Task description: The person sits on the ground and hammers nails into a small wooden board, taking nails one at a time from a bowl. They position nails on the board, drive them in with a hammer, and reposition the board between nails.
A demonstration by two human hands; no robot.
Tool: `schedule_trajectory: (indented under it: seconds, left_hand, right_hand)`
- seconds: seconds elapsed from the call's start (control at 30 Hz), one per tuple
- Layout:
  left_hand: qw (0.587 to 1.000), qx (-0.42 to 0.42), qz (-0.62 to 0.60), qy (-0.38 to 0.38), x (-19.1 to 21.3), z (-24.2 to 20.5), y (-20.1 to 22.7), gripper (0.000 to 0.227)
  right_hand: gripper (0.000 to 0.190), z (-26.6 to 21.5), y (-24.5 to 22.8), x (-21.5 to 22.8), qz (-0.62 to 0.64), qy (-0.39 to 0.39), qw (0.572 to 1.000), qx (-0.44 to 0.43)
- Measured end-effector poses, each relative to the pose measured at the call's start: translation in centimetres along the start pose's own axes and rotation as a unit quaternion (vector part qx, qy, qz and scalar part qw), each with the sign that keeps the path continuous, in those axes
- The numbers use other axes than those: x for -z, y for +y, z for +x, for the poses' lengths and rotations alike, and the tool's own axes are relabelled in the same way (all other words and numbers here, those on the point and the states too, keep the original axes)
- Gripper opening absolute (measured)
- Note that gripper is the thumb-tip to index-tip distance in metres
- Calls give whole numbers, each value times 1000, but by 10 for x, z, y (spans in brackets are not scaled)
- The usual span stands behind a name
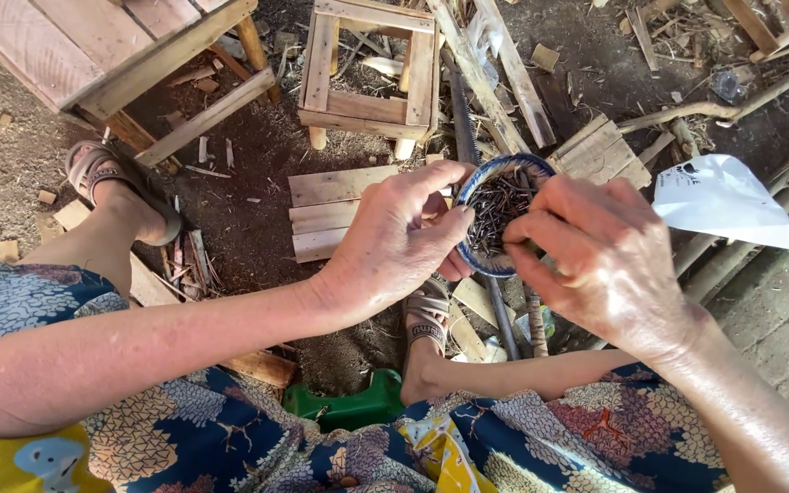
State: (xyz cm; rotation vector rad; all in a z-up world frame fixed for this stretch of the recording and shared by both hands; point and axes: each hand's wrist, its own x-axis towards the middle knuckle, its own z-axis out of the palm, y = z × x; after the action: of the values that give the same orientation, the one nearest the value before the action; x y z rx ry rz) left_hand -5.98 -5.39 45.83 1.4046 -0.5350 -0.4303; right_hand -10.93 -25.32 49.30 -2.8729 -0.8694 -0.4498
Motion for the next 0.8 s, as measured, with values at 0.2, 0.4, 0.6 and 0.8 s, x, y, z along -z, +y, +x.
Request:
schedule_trajectory:
  seconds: [0.2,0.4,0.6,0.8]
  left_hand:
    - [999,45,31,2,3,-2,0,35]
    - [1000,15,18,9,6,-5,1,35]
    - [1000,18,18,12,6,-7,-1,39]
    - [999,48,22,1,6,-7,3,39]
  right_hand:
    - [10,2,-3,-5,20,-29,999,-7]
    - [12,1,-7,-3,22,-6,1000,-19]
    - [11,-2,1,-13,66,3,998,-17]
    - [13,-9,12,-11,280,-41,953,-113]
